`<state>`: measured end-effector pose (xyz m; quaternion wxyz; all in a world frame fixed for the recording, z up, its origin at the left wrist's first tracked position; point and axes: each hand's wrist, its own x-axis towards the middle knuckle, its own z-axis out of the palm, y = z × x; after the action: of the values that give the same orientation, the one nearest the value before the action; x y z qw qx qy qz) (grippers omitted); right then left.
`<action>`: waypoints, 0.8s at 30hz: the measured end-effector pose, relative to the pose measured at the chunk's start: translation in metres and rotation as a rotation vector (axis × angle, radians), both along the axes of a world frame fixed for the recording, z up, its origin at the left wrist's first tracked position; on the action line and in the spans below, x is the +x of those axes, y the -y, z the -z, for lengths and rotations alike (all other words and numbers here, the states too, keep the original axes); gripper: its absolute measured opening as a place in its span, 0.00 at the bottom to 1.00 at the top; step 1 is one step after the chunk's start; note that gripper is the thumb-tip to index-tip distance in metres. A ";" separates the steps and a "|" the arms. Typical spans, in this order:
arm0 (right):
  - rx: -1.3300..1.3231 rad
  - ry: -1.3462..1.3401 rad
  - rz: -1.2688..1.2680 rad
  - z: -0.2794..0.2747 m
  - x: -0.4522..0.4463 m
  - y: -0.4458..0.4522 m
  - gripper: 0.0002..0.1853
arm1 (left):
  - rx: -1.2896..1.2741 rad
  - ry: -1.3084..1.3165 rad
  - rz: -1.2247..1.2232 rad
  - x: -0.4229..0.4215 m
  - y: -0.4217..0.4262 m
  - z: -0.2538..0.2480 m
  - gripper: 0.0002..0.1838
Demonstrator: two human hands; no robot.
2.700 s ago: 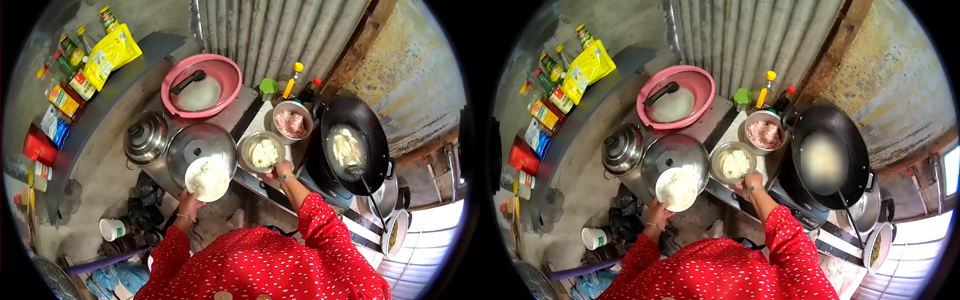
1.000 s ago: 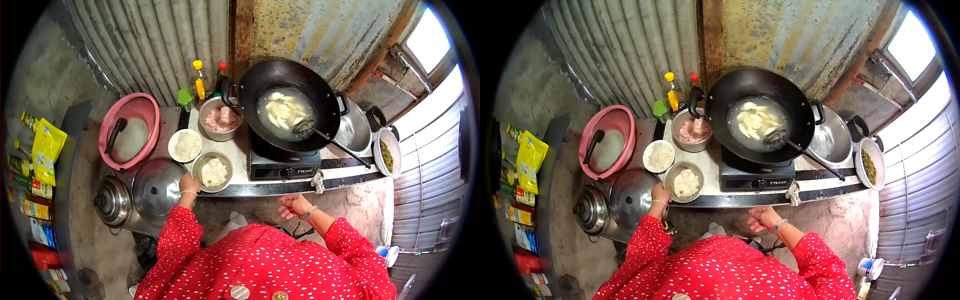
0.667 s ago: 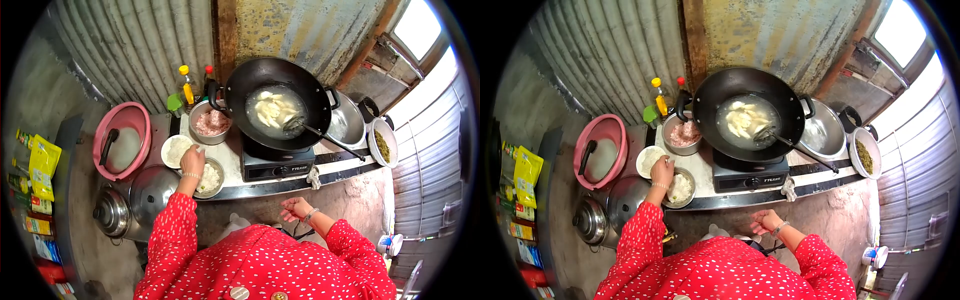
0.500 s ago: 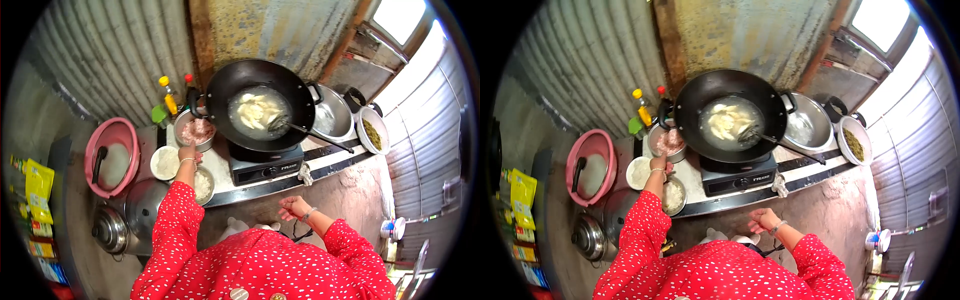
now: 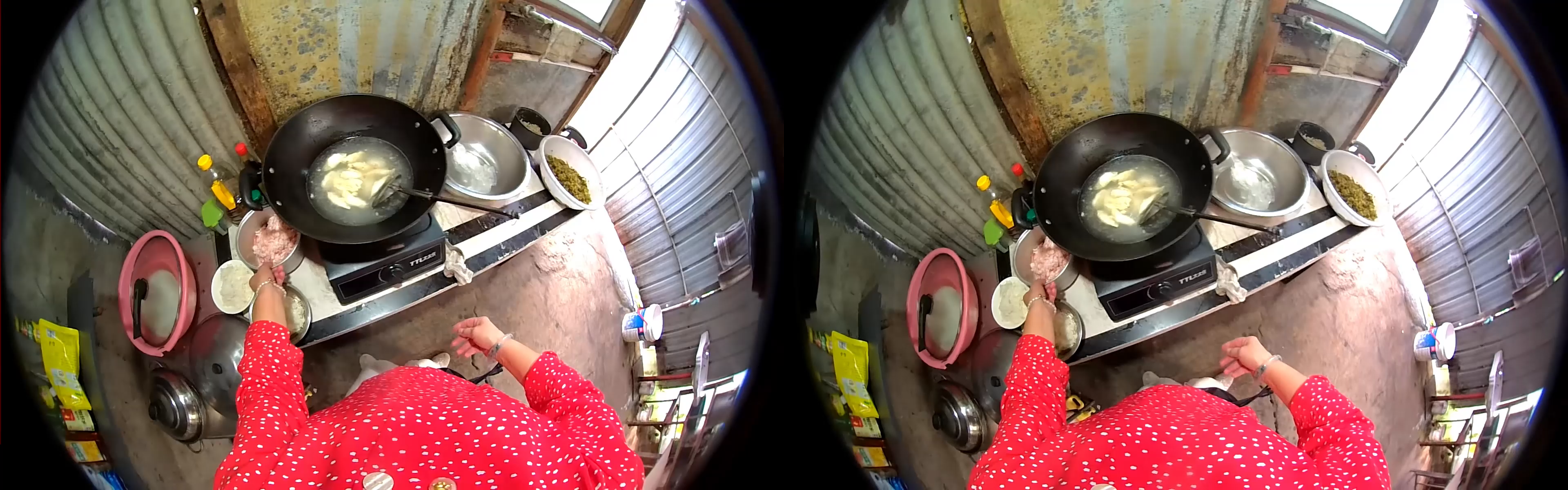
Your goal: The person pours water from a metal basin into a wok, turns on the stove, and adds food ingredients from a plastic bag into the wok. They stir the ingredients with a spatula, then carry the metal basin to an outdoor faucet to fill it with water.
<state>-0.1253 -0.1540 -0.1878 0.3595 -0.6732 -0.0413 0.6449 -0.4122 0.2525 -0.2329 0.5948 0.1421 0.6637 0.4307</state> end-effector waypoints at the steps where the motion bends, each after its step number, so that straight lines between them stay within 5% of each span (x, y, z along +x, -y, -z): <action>1: 0.002 0.007 -0.001 0.000 0.005 0.003 0.13 | -0.009 0.004 0.006 -0.001 0.002 -0.001 0.06; 17: 0.037 0.067 0.071 -0.001 0.099 0.061 0.13 | 0.012 -0.019 -0.105 0.004 0.054 -0.008 0.13; 19: 0.075 0.102 0.084 -0.010 0.110 0.060 0.12 | 0.146 0.101 -0.043 0.003 0.077 -0.001 0.12; 24: 0.221 0.113 0.081 -0.047 0.127 0.057 0.12 | 0.141 -0.060 0.396 0.035 0.187 0.026 0.05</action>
<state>0.0019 -0.2109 -0.1408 0.4544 -0.6657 -0.1050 0.5825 -0.3769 0.0652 -0.2590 0.6363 0.3241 0.6084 0.3463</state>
